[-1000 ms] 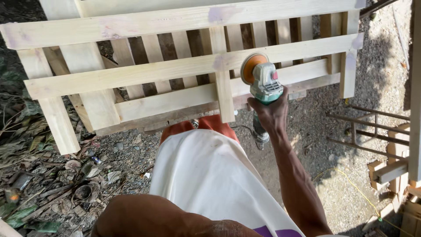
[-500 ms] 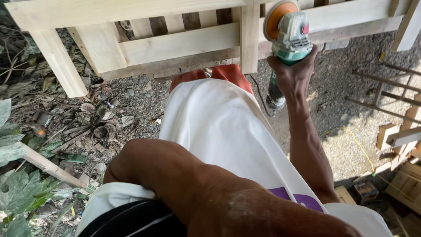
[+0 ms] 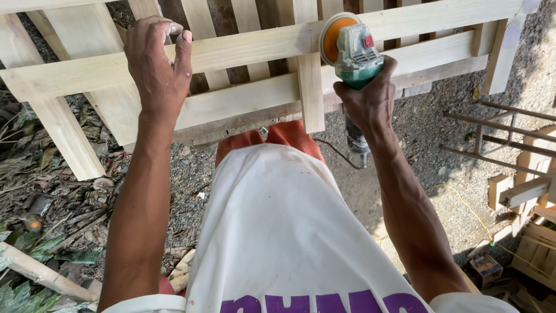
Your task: The person uses a power sander to smooth a wooden lattice frame, moving the tool across the slats and along the edges by hand.
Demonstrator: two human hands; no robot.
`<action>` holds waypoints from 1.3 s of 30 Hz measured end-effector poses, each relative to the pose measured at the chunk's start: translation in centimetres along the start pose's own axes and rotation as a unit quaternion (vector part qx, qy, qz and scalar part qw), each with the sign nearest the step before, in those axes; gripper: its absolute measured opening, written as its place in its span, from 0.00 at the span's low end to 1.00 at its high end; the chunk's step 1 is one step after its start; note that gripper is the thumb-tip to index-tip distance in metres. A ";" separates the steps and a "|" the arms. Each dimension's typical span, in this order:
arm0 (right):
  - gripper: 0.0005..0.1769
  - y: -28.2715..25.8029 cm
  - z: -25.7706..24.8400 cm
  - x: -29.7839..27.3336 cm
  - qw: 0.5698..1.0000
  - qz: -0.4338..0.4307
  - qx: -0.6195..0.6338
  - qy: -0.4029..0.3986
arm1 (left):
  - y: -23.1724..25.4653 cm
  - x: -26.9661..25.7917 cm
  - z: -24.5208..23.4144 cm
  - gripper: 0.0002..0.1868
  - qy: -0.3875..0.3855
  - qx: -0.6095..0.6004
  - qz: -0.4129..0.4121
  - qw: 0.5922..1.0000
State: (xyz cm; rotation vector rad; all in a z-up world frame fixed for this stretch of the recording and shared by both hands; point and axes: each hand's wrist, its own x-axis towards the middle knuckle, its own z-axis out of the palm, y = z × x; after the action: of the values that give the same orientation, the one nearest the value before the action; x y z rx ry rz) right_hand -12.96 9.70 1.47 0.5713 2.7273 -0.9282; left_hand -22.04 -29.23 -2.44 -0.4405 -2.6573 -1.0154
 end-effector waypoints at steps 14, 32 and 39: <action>0.43 -6.7 6.7 0.2 0.995 -0.071 -0.035 -0.061 | -9.6 -0.8 4.7 0.23 -0.134 0.134 -0.067 0.980; 0.40 -5.9 6.7 1.8 0.998 -0.036 -0.020 -0.046 | -8.4 0.1 3.9 0.23 -0.155 0.140 -0.089 0.974; 0.37 -2.0 3.3 3.4 0.999 -0.032 -0.019 -0.027 | -7.8 0.5 4.0 0.23 -0.119 0.115 -0.098 0.981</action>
State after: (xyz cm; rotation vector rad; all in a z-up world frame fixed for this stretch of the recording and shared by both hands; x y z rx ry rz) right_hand -16.64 7.24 -1.06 0.4474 2.7234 -0.8900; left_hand -25.92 -31.96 -9.78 -0.2682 -3.0382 -0.7284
